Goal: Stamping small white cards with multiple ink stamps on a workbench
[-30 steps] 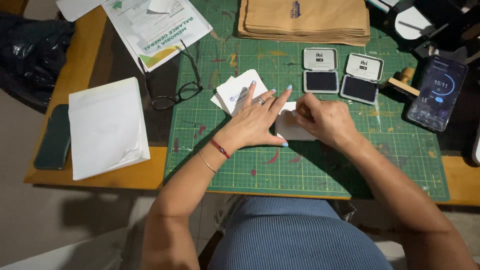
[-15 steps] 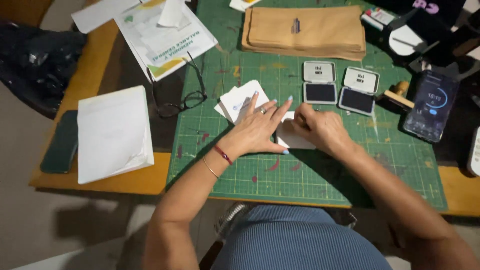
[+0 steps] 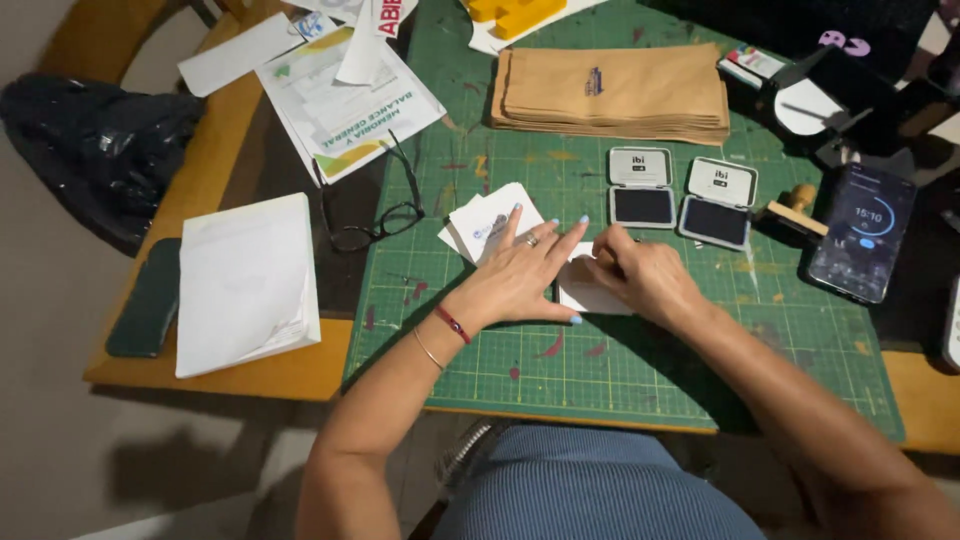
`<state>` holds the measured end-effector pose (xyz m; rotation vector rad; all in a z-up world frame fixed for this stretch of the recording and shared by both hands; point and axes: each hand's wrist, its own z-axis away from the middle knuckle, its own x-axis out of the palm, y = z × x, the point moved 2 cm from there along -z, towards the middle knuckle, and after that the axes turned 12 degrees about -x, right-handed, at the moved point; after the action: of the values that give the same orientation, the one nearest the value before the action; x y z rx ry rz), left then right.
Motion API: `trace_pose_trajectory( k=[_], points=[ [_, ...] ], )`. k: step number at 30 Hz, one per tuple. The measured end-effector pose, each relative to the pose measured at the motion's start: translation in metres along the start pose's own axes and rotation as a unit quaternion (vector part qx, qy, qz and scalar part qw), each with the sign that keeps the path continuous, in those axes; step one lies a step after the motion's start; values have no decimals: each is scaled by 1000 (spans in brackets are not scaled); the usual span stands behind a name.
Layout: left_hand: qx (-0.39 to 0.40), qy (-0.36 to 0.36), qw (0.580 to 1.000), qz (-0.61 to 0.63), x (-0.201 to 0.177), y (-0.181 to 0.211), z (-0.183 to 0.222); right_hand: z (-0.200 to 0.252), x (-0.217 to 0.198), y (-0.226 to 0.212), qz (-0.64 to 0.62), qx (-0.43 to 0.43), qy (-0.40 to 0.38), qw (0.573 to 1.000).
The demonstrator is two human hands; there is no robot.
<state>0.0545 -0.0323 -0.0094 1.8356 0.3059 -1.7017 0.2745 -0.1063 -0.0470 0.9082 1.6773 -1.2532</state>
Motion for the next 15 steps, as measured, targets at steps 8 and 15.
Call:
trace_pose_trajectory(
  k=[8, 15],
  points=[
    [28, 27, 999, -24, 3, 2, 3, 20, -45, 9, -61, 14, 130, 990],
    [80, 2, 997, -19, -5, 15, 3, 23, -56, 48, 5, 31, 201, 979]
  ],
)
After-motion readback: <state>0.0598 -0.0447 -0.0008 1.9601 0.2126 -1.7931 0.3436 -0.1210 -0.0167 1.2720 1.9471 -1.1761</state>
